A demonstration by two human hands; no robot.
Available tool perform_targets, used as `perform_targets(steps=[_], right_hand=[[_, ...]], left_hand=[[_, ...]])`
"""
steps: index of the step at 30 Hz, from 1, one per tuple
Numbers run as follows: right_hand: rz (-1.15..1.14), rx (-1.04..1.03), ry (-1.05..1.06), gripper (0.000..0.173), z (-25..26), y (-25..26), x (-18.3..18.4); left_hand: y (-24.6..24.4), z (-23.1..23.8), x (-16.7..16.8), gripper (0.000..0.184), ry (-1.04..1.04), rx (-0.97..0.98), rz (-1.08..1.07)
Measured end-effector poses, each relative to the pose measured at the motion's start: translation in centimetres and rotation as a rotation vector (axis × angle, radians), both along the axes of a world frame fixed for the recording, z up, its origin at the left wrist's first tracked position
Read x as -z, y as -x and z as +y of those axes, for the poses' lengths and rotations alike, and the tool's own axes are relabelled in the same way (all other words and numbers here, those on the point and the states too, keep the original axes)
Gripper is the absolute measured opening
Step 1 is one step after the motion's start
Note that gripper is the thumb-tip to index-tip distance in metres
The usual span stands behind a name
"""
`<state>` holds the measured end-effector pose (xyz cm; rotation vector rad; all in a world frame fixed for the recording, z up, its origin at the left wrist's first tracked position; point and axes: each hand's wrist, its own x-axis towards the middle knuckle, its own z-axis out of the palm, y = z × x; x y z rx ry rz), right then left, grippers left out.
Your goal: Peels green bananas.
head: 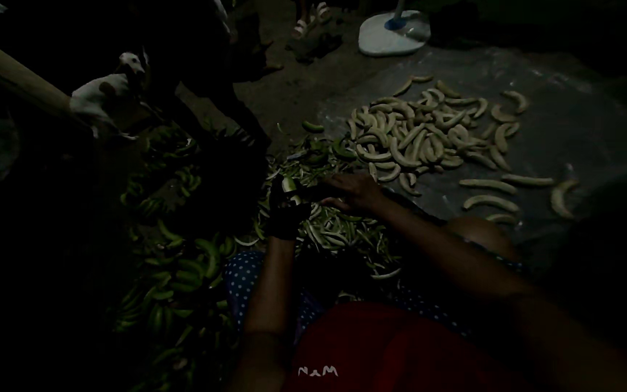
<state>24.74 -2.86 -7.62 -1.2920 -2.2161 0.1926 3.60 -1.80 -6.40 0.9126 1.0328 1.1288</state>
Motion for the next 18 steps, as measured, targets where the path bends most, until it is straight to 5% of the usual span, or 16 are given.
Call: perform_targets(steps=[3,6,9,13,18], right_hand=[[0.033,0.010,0.066,0.044,0.5,-0.2,-0.2],[0.014,0.004,0.145,0.048,0.1,-0.2,-1.0],[0.040,-0.007,0.096,0.048,0.0,-0.1,-1.0],[0.059,-0.007,0.108,0.046,0.2,0.1,-0.8],[0.075,0.017,0.184,0.045,0.2,0.2,-1.6]], left_hand=[[0.0,0.3,0.5,0.054,-0.158,0.103,0.633],[0.1,0.9,1.3,0.058,-0.163,0.189,0.857],[0.2,1.2,1.5,0.065,-0.242,0.177,0.865],[0.2,0.9,1.6,0.059,-0.188,0.079,0.493],[-0.5,1.1,0.9,0.048,-0.145,0.034,0.702]])
